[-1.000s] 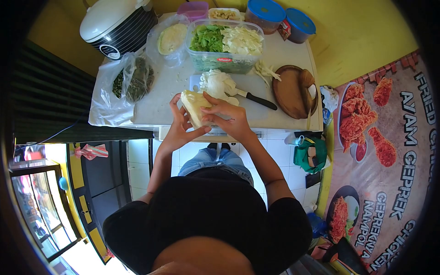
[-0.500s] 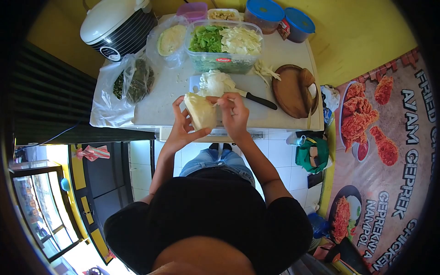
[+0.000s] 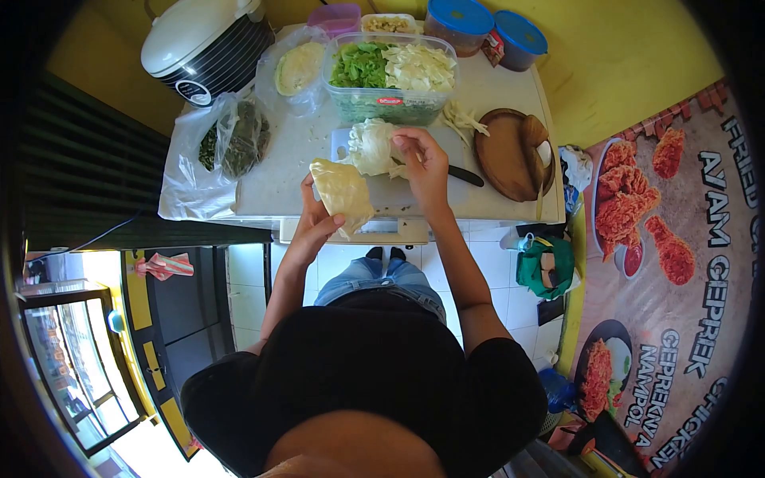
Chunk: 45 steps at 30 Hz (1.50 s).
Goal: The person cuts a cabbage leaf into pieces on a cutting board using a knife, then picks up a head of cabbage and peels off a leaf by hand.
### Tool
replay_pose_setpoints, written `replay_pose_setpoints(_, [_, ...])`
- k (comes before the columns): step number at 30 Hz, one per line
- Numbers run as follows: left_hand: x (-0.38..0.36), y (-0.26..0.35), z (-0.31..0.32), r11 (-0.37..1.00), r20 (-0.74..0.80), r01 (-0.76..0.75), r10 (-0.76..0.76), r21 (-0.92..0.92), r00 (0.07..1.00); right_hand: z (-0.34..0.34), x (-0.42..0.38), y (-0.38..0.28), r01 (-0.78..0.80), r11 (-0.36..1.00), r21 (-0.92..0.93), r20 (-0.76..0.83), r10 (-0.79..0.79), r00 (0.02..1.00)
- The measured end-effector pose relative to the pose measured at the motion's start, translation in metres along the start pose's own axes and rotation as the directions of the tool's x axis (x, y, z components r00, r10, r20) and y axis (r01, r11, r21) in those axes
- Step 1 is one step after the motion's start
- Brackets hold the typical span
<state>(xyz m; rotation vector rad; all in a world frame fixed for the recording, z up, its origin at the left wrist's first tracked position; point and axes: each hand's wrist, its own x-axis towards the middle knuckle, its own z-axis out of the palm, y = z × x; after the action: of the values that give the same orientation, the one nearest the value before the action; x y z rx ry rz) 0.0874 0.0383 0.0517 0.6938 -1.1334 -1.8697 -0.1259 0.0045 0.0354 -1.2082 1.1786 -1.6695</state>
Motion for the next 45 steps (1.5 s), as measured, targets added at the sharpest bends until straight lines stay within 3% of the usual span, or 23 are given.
replay_pose_setpoints(1, [-0.001, 0.0, -0.001, 1.0, -0.001, 0.0, 0.0, 0.0, 1.0, -0.002, 0.003, 0.0, 0.0, 1.0, 0.0, 0.001, 0.0, 1.0])
replay_pose_setpoints(3, [-0.002, 0.001, -0.002, 0.994, -0.033, 0.07, -0.073, -0.085, 0.997, -0.004, 0.007, -0.006, 0.283, 0.843, -0.457, 0.234, -0.193, 0.953])
replay_pose_setpoints(7, [-0.002, 0.001, 0.003, 0.986, -0.071, 0.051, -0.062, -0.156, 0.996, 0.011, -0.008, -0.032, 0.348, 0.775, -0.527, 0.234, -0.262, 0.936])
replay_pose_setpoints(8, [-0.001, -0.003, 0.004, 0.995, -0.103, 0.001, -0.011, -0.103, 0.995, 0.017, -0.018, -0.039, 0.139, 0.947, -0.291, 0.26, -0.062, 0.963])
replay_pose_setpoints(9, [0.0, -0.006, 0.006, 0.998, -0.132, -0.046, 0.039, -0.049, 0.99, 0.022, -0.027, -0.043, -0.119, 0.992, -0.044, 0.334, 0.127, 0.934])
replay_pose_setpoints(10, [0.0, -0.007, 0.01, 0.998, -0.131, -0.043, 0.036, -0.05, 0.991, 0.026, -0.033, -0.041, -0.121, 0.992, -0.045, 0.332, 0.129, 0.934])
replay_pose_setpoints(12, [0.001, -0.009, 0.017, 0.978, -0.129, -0.18, 0.193, 0.108, 0.973, 0.035, -0.04, -0.034, -0.369, 0.93, 0.012, 0.405, 0.333, 0.852])
replay_pose_setpoints(13, [0.0, -0.01, 0.018, 0.977, -0.131, -0.182, 0.196, 0.108, 0.972, 0.041, -0.044, -0.035, -0.368, 0.93, 0.012, 0.407, 0.331, 0.851])
replay_pose_setpoints(15, [0.0, -0.013, 0.019, 0.962, -0.155, -0.222, 0.246, 0.16, 0.957, 0.05, -0.05, -0.035, -0.138, 0.98, 0.144, 0.258, 0.097, 0.961])
replay_pose_setpoints(19, [0.0, -0.024, 0.026, 0.882, -0.112, -0.359, 0.408, 0.306, 0.906, 0.049, -0.049, -0.043, -0.209, 0.967, 0.148, 0.257, 0.167, 0.952])
replay_pose_setpoints(21, [0.001, -0.02, 0.031, 0.91, -0.208, -0.388, 0.411, 0.144, 0.888, 0.048, -0.048, -0.043, -0.125, 0.99, 0.066, 0.301, 0.099, 0.948])
replay_pose_setpoints(25, [0.009, -0.013, 0.029, 0.957, -0.275, -0.258, 0.286, 0.136, 0.918, 0.042, -0.043, -0.044, -0.017, 0.999, -0.039, 0.304, 0.028, 0.952])
replay_pose_setpoints(27, [0.013, -0.016, 0.024, 0.997, -0.26, -0.082, 0.082, 0.01, 0.962, 0.037, -0.039, -0.043, -0.039, 0.999, -0.001, 0.283, 0.038, 0.958])
replay_pose_setpoints(28, [0.011, -0.01, 0.029, 0.998, -0.249, -0.064, 0.058, -0.016, 0.967, 0.036, -0.038, -0.043, -0.038, 0.999, -0.001, 0.283, 0.037, 0.959])
replay_pose_setpoints(30, [0.013, -0.014, 0.024, 0.997, -0.239, -0.026, 0.007, -0.076, 0.971, 0.033, -0.035, -0.046, 0.25, 0.959, -0.136, 0.327, -0.195, 0.925])
replay_pose_setpoints(31, [0.013, -0.016, 0.022, 0.991, -0.228, 0.013, -0.044, -0.136, 0.973, 0.029, -0.033, -0.048, 0.249, 0.959, -0.136, 0.327, -0.194, 0.925])
replay_pose_setpoints(33, [0.013, -0.016, 0.021, 0.994, -0.238, 0.027, -0.051, -0.104, 0.97, 0.018, -0.031, -0.054, 0.368, 0.889, -0.272, 0.441, -0.224, 0.869])
replay_pose_setpoints(36, [0.014, -0.015, 0.016, 0.996, -0.239, 0.042, -0.061, -0.083, 0.969, 0.011, -0.031, -0.05, 0.436, 0.846, -0.308, 0.558, -0.211, 0.803])
replay_pose_setpoints(43, [0.016, -0.016, 0.008, 0.997, -0.262, 0.035, -0.053, -0.073, 0.964, 0.008, -0.036, -0.023, 0.413, 0.886, -0.209, 0.499, -0.267, 0.825])
replay_pose_setpoints(45, [0.015, -0.014, 0.003, 0.989, -0.234, 0.038, -0.071, -0.14, 0.97, 0.01, -0.037, -0.032, 0.268, 0.937, -0.226, 0.477, -0.133, 0.869])
